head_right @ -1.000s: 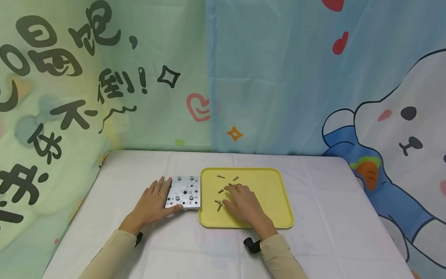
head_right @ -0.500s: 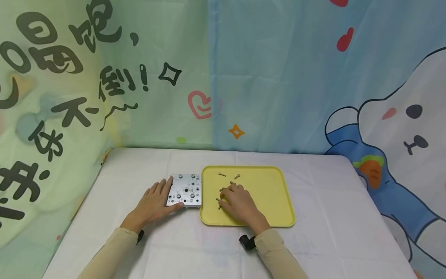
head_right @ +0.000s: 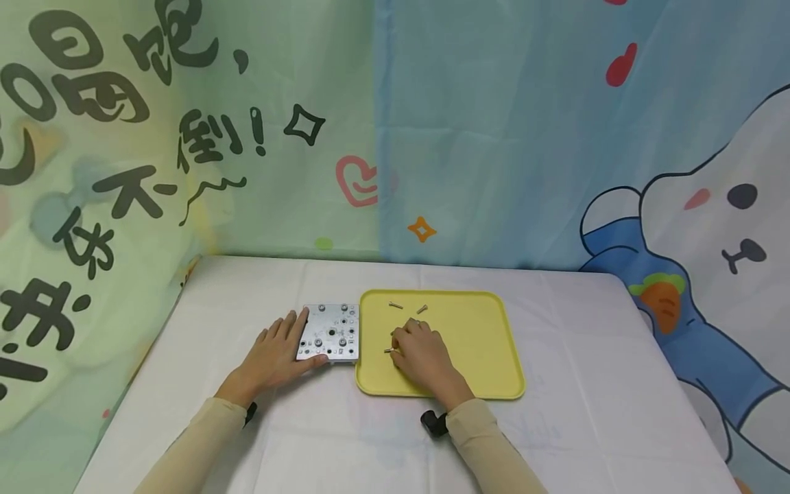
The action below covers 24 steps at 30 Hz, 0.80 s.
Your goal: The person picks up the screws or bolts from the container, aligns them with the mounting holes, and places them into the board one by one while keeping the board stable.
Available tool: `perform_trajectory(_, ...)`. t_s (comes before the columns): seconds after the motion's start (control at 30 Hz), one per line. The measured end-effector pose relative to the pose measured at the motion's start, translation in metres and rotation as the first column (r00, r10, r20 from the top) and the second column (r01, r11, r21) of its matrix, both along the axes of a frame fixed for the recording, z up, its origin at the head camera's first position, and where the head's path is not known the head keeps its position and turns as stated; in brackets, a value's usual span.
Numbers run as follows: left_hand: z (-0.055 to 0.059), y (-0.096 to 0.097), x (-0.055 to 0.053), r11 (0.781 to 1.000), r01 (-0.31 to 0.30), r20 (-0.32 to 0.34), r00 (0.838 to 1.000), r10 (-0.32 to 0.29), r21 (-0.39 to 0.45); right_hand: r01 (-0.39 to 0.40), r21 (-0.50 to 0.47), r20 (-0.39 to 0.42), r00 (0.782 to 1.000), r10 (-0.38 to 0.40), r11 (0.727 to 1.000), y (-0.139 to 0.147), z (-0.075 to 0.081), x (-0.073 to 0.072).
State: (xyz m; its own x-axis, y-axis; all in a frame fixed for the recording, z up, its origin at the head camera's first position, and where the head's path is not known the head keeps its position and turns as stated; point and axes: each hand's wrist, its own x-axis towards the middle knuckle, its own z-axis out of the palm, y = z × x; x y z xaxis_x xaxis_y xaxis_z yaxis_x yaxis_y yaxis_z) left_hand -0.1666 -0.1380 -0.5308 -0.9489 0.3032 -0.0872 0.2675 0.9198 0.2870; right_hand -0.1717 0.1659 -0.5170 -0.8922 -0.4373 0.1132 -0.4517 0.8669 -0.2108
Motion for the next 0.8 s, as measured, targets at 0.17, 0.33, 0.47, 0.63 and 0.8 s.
perform_trajectory(0.17, -0.0002, 0.0001, -0.0011, 1.000, -0.003, -0.001, 1.000, 0.003, 0.013, -0.010, 0.010, -0.010, 1.000, 0.010, 1.000, -0.0004, 0.0011, -0.0012)
perform_trajectory(0.33, -0.0015, 0.0001, -0.0017, 1.000, -0.004, -0.002, 1.000, 0.004, 0.012, 0.000, 0.014, 0.009, 1.000, 0.000, 1.000, 0.0000, 0.0009, -0.0018)
perform_trajectory(0.47, -0.0020, 0.0001, -0.0019, 1.000, -0.005, -0.002, 1.000, 0.005, 0.009, 0.018, -0.002, 0.037, 0.999, -0.018, 1.000, 0.0000, 0.0002, -0.0028)
perform_trajectory(0.63, -0.0028, 0.0000, -0.0022, 1.000, -0.004, -0.008, 1.000, 0.004, 0.012, 0.020, -0.052, 0.059, 0.998, -0.017, 0.998, -0.0014, 0.0008, -0.0030)
perform_trajectory(0.8, -0.0026, 0.0001, -0.0023, 1.000, -0.005, -0.008, 1.000, 0.005, 0.008, 0.003, -0.120, 0.044, 0.999, 0.003, 0.993, -0.0041, 0.0042, -0.0012)
